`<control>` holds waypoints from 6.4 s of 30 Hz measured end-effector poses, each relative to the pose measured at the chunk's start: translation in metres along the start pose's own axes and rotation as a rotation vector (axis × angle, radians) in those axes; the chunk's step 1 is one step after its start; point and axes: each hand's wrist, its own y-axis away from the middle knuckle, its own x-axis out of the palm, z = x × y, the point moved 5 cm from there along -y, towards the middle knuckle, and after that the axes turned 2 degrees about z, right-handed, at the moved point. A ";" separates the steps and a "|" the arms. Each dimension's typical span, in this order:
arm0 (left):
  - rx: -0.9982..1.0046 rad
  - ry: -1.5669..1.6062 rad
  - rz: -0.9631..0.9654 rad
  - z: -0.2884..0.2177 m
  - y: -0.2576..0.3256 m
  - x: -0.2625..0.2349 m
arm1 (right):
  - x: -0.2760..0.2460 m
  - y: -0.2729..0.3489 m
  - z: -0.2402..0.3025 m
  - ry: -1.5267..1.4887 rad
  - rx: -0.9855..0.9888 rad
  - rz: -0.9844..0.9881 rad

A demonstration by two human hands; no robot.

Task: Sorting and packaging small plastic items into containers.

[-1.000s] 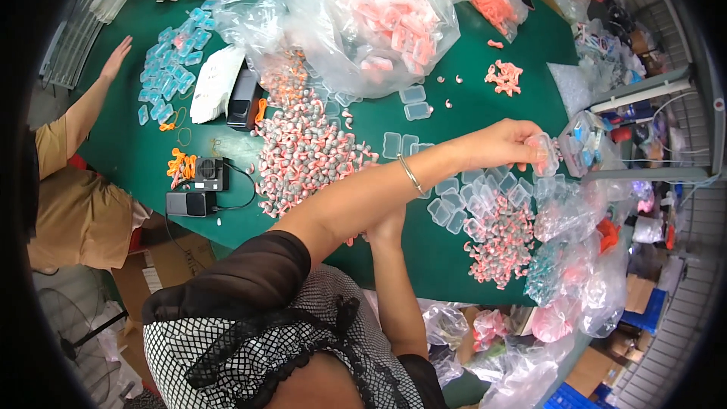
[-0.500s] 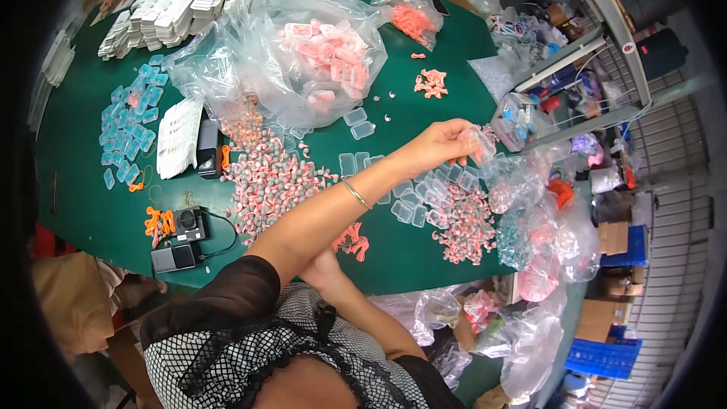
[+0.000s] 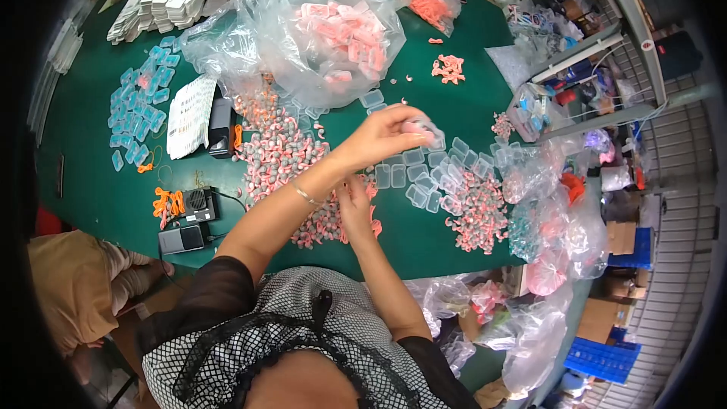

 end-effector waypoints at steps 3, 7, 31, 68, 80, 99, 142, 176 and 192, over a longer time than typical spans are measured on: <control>0.117 -0.266 -0.058 -0.014 0.029 -0.019 | -0.021 0.013 0.052 0.085 -0.113 -0.157; -0.016 -0.391 -0.005 -0.031 0.056 -0.009 | -0.047 0.019 0.144 0.186 -0.490 -0.107; 0.310 -0.547 -0.114 -0.085 0.091 0.057 | -0.058 0.058 0.187 0.205 -0.787 0.002; 0.069 -0.733 -0.022 -0.032 0.095 0.022 | -0.073 0.034 0.129 0.304 -0.433 0.051; 0.091 -1.191 -0.692 -0.085 -0.036 -0.177 | -0.119 0.035 0.035 0.473 -0.214 -0.081; 0.529 -1.693 -0.322 -0.085 -0.088 -0.192 | -0.198 -0.022 0.067 0.736 -0.366 -0.260; -0.292 -1.422 -0.305 0.142 -0.054 -0.112 | -0.227 -0.234 0.077 1.084 -0.620 0.120; -0.094 -1.336 -0.424 0.138 -0.030 -0.139 | -0.179 -0.251 0.073 1.352 -0.732 0.338; -0.333 -1.122 -0.381 0.141 -0.041 -0.132 | -0.222 -0.270 0.061 1.332 -0.569 0.139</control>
